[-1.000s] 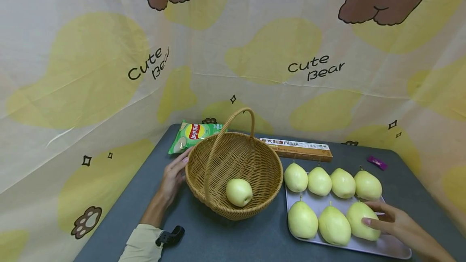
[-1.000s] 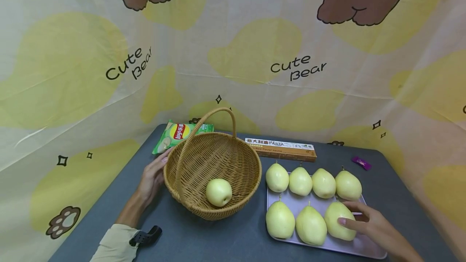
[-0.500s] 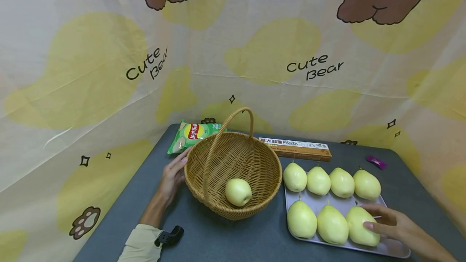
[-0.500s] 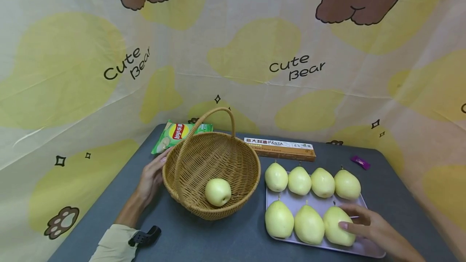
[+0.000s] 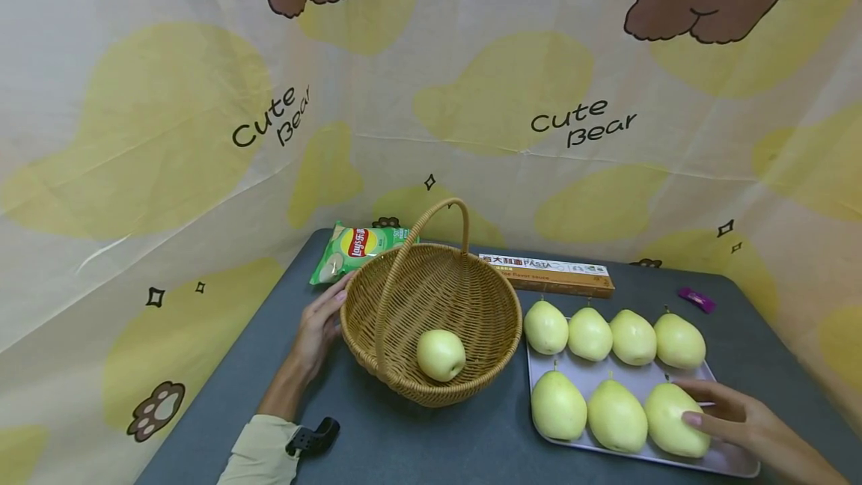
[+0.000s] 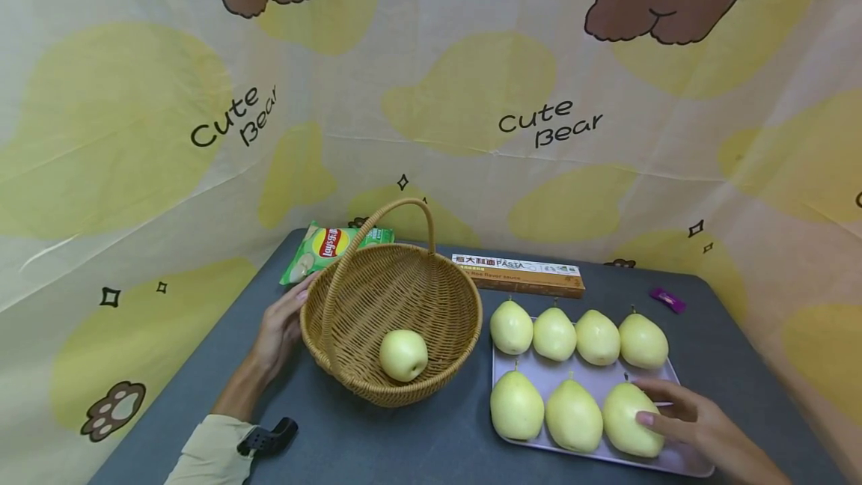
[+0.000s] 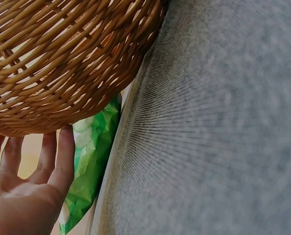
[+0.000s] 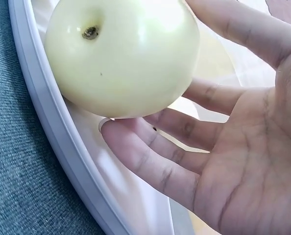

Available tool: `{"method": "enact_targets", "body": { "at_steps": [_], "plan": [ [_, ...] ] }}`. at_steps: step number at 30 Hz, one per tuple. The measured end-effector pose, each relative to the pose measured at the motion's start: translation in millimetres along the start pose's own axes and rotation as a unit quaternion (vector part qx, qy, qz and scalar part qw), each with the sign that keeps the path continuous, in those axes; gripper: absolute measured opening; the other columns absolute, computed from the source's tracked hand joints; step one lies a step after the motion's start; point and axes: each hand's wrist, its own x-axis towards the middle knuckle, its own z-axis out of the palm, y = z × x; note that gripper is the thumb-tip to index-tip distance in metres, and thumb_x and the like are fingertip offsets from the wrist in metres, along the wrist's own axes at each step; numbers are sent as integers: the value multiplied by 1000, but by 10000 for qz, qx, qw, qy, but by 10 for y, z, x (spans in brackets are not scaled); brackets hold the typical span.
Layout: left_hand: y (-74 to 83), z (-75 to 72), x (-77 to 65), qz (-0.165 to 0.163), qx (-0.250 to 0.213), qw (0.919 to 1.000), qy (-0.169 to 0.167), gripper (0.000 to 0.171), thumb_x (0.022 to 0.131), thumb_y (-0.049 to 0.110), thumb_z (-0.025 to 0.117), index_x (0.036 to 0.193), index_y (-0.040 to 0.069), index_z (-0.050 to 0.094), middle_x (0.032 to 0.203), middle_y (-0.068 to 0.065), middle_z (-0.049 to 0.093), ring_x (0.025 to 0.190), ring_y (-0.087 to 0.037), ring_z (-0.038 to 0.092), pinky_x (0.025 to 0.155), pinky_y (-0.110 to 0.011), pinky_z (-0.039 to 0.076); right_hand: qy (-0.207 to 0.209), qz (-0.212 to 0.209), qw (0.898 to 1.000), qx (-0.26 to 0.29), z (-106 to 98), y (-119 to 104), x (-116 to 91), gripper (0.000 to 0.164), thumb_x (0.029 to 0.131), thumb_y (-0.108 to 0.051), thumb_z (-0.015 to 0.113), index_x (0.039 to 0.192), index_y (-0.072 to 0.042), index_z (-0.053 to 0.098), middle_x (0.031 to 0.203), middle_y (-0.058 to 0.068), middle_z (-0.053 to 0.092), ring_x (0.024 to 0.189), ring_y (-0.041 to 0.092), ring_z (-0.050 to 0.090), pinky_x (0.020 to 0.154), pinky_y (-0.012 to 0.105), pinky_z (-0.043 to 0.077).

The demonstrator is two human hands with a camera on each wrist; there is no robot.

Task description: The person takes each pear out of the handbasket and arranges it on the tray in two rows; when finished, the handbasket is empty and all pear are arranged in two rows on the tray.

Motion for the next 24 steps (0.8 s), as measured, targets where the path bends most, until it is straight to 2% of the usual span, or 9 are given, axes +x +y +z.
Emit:
{"method": "enact_targets", "body": {
  "at_steps": [4,8,11,14,17,20,24],
  "plan": [
    [-5,2,4,12,25,10000,-32,54,113,36,48,164,17,44,168,-6,42,138,-5,54,102,-26,54,4,-93,9999,57,-17,41,-11,50,112,-27,55,159,-10,48,126,-38,59,111,-10,59,85,23,53],
    [-4,4,5,15,14,10000,-30,55,113,36,49,164,17,44,168,-6,42,139,-6,54,102,-26,53,-299,-41,9982,526,-39,86,-12,39,112,-25,53,149,-37,59,125,-34,63,111,-7,61,86,26,55],
    [-9,2,10,35,-3,10000,-21,55,113,36,49,164,16,44,168,-7,42,138,-5,55,102,-26,54,-602,51,9931,1002,-52,105,-9,38,113,-24,50,137,-50,63,127,-27,68,109,0,64,85,29,57],
    [-9,3,10,58,-46,10000,-18,55,113,35,49,164,15,44,168,-9,42,137,-4,56,101,-26,54,-745,63,9902,1182,-58,118,-2,39,113,-23,48,135,-51,64,128,-19,70,110,6,65,85,29,56],
    [-5,4,8,81,-52,10000,-9,54,113,34,49,163,15,45,167,-9,43,135,-4,57,101,-26,54,-810,-20,9897,1180,-62,134,4,40,113,-22,47,140,-48,63,129,-18,70,106,6,65,82,28,55],
    [-5,3,9,88,-51,9999,-31,54,113,34,49,163,15,44,167,-8,43,135,-3,57,101,-25,54,-744,87,9906,1146,-66,141,3,39,113,-23,49,141,-46,62,129,-19,69,108,4,64,83,28,54],
    [-5,0,8,72,-36,10000,-40,53,113,34,48,163,16,44,168,-7,43,136,-2,56,102,-26,54,-593,287,9927,1006,-80,145,-6,36,113,-27,51,144,-41,62,137,-14,65,111,-3,62,86,30,55]
  ]
}}
